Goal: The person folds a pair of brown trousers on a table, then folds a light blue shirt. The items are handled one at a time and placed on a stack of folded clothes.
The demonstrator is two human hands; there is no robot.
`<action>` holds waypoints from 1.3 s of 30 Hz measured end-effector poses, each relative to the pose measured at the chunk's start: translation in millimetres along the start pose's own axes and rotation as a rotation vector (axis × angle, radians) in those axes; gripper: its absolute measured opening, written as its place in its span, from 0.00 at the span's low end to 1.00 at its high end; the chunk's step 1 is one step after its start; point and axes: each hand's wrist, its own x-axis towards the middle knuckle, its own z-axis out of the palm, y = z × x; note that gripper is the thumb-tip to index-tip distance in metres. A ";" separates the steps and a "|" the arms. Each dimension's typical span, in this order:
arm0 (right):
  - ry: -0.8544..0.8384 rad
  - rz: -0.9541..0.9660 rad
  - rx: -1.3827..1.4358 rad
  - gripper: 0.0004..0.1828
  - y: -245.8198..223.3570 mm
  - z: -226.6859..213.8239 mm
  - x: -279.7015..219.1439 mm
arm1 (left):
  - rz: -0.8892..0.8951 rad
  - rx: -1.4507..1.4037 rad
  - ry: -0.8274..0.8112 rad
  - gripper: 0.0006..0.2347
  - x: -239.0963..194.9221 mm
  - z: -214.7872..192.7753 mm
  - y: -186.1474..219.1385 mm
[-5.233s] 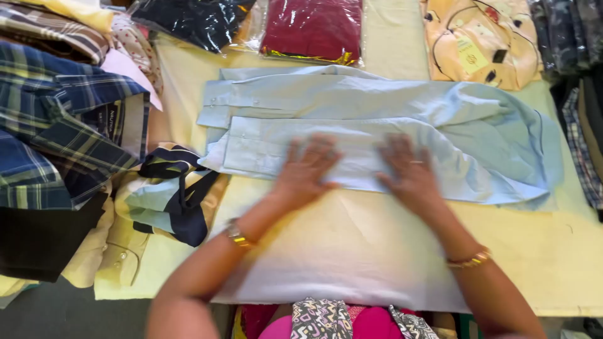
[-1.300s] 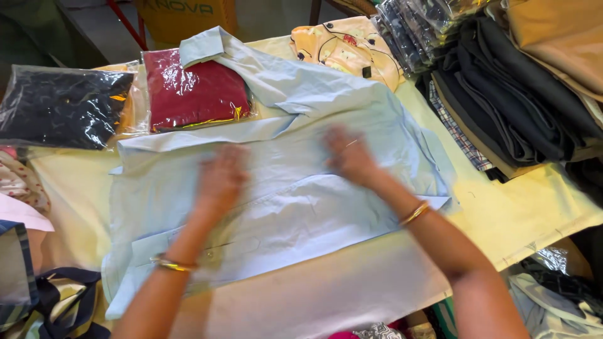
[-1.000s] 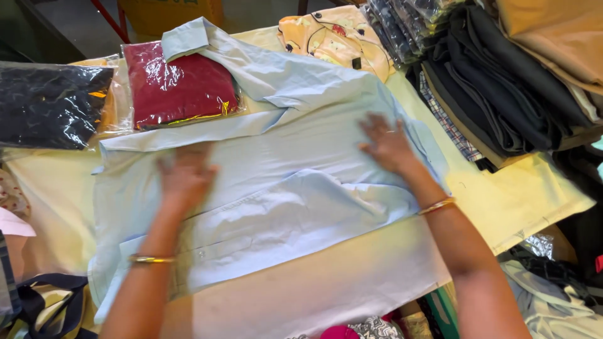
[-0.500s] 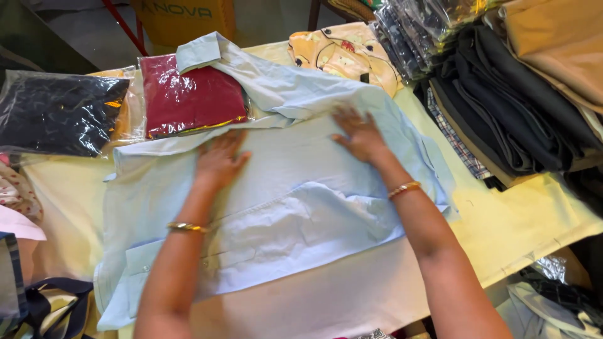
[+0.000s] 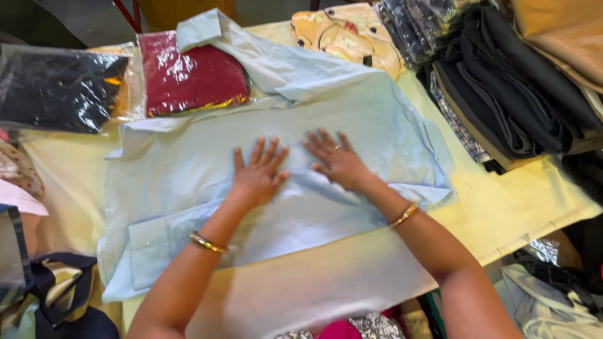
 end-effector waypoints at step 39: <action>-0.039 -0.144 0.045 0.42 -137.7 -52.8 -76.5 | 0.211 -0.068 0.289 0.30 -150.3 9.1 50.7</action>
